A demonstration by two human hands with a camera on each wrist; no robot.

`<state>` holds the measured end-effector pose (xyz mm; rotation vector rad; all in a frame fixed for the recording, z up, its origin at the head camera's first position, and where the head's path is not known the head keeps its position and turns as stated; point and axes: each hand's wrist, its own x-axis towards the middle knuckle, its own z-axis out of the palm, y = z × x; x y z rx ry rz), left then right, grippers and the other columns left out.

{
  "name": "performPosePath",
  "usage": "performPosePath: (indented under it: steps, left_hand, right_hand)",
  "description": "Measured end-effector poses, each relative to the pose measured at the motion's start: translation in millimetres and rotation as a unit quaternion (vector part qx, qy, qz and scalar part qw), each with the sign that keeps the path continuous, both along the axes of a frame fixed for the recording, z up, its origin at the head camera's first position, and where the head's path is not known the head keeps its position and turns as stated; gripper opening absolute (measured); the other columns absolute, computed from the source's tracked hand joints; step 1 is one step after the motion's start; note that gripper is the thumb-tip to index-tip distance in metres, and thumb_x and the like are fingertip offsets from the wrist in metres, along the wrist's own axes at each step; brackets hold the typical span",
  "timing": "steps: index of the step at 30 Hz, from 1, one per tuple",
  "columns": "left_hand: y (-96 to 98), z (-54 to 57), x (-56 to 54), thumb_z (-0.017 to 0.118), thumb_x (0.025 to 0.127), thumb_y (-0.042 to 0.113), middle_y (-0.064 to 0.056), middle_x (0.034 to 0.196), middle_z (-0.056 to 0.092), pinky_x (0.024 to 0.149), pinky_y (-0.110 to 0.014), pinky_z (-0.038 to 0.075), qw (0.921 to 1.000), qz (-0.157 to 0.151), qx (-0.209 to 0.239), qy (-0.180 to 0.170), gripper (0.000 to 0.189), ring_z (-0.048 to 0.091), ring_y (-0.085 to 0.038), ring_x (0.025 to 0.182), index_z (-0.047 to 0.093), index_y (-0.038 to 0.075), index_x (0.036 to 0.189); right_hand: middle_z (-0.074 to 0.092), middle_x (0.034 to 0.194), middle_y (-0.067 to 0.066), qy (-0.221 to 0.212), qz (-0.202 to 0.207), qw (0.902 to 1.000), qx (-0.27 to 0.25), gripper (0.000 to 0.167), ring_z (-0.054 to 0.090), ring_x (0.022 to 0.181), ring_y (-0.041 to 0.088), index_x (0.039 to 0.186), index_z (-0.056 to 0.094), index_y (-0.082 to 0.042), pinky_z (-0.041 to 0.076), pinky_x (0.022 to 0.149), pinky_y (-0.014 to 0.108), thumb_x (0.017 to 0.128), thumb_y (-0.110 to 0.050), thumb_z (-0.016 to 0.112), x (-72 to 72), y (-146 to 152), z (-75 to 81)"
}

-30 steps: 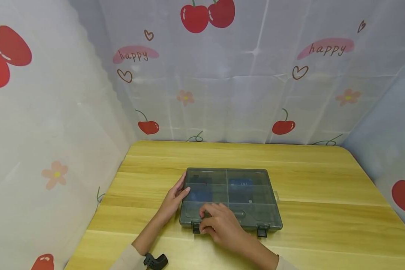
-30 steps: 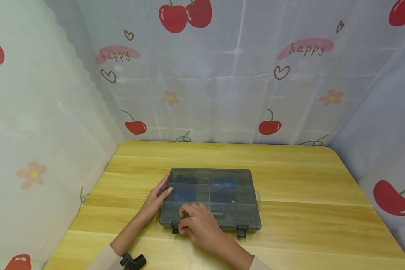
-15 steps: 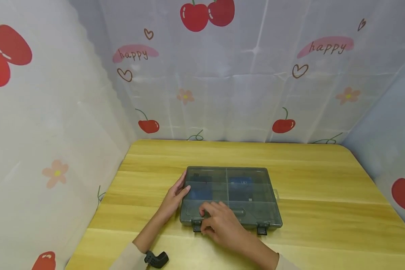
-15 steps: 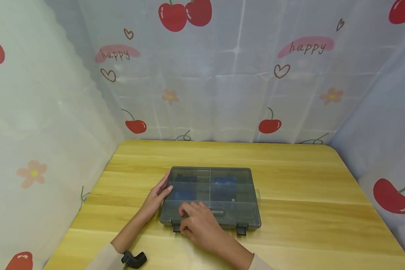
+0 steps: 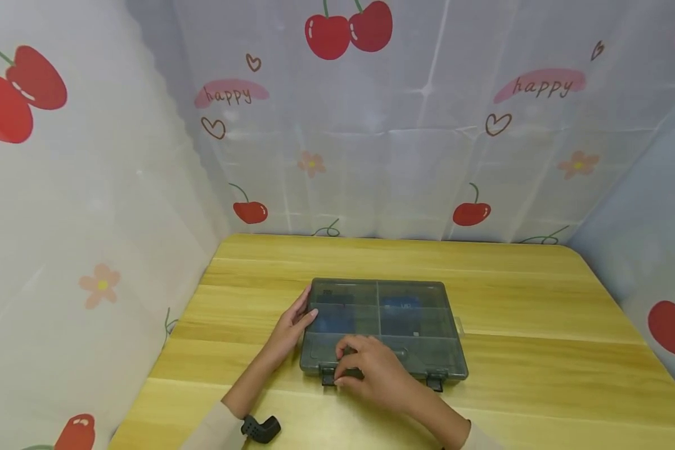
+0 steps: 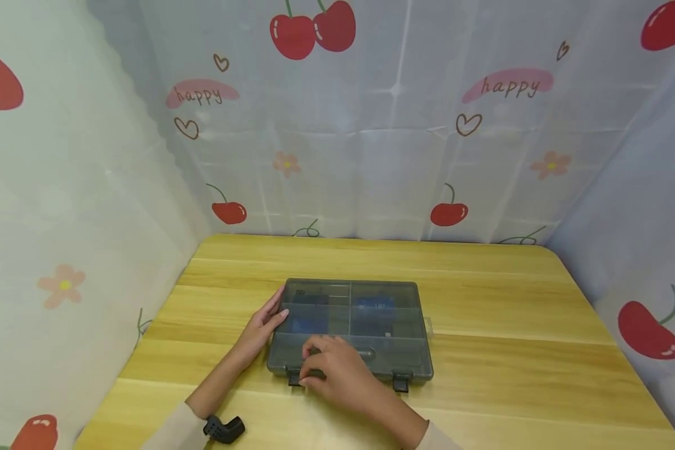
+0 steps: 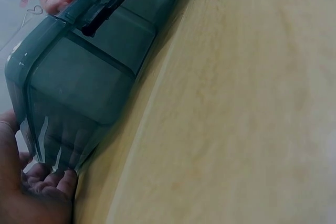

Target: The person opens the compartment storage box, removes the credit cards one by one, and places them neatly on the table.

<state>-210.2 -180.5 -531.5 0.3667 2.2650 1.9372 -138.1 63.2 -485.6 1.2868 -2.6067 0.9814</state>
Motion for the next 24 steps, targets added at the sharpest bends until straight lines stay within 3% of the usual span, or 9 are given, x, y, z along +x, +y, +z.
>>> performPosePath:
  steps: [6, 10, 18, 24]
  left_hand:
    - [-3.3, -16.2, -10.8, 0.059, 0.104, 0.032, 0.000, 0.167, 0.021, 0.120, -0.052, 0.030, 0.9999, 0.011, -0.004, -0.003, 0.069, 0.026, -0.026, 0.151, 0.024, 0.025, 0.163]
    - [-4.8, -18.2, -9.4, 0.062, 0.102, 0.038, 0.002, 0.166, 0.023, 0.121, -0.049, 0.029, 0.9999, 0.009, -0.001, -0.005, 0.069, 0.027, -0.023, 0.151, 0.027, 0.029, 0.162]
    - [-6.1, -10.3, -0.3, 0.059, 0.101, 0.046, 0.006, 0.167, 0.019, 0.122, -0.045, 0.025, 0.9997, 0.005, -0.018, -0.018, 0.073, 0.023, -0.019, 0.152, 0.023, 0.029, 0.162]
    - [-6.8, -1.8, 11.9, 0.058, 0.102, 0.046, -0.001, 0.167, 0.019, 0.121, -0.047, 0.028, 0.9989, 0.002, -0.027, -0.038, 0.073, 0.024, -0.023, 0.152, 0.023, 0.025, 0.163]
  right_hand:
    - [0.068, 0.117, -0.001, -0.098, 0.052, 0.9919, -0.061, 0.009, 0.063, 0.106, 0.010, 0.099, 0.078, -0.017, 0.057, 0.088, 0.029, 0.090, -0.017, 0.078, 0.7, 18, 14.0]
    - [0.068, 0.124, 0.003, -0.128, 0.054, 0.9877, -0.072, 0.016, 0.064, 0.112, 0.015, 0.107, 0.077, -0.016, 0.058, 0.090, 0.033, 0.094, -0.025, 0.073, 5.2, 32, 21.8]
    - [0.066, 0.130, -0.002, -0.097, -0.026, 0.9923, -0.072, 0.025, 0.061, 0.122, 0.016, 0.118, 0.073, -0.020, 0.055, 0.095, 0.050, 0.096, -0.033, 0.070, 13.0, 61, 32.7]
    - [0.063, 0.134, -0.008, -0.060, -0.094, 0.9901, -0.085, 0.032, 0.061, 0.123, 0.017, 0.129, 0.068, -0.026, 0.057, 0.093, 0.043, 0.097, -0.028, 0.071, 14.7, 89, 33.5]
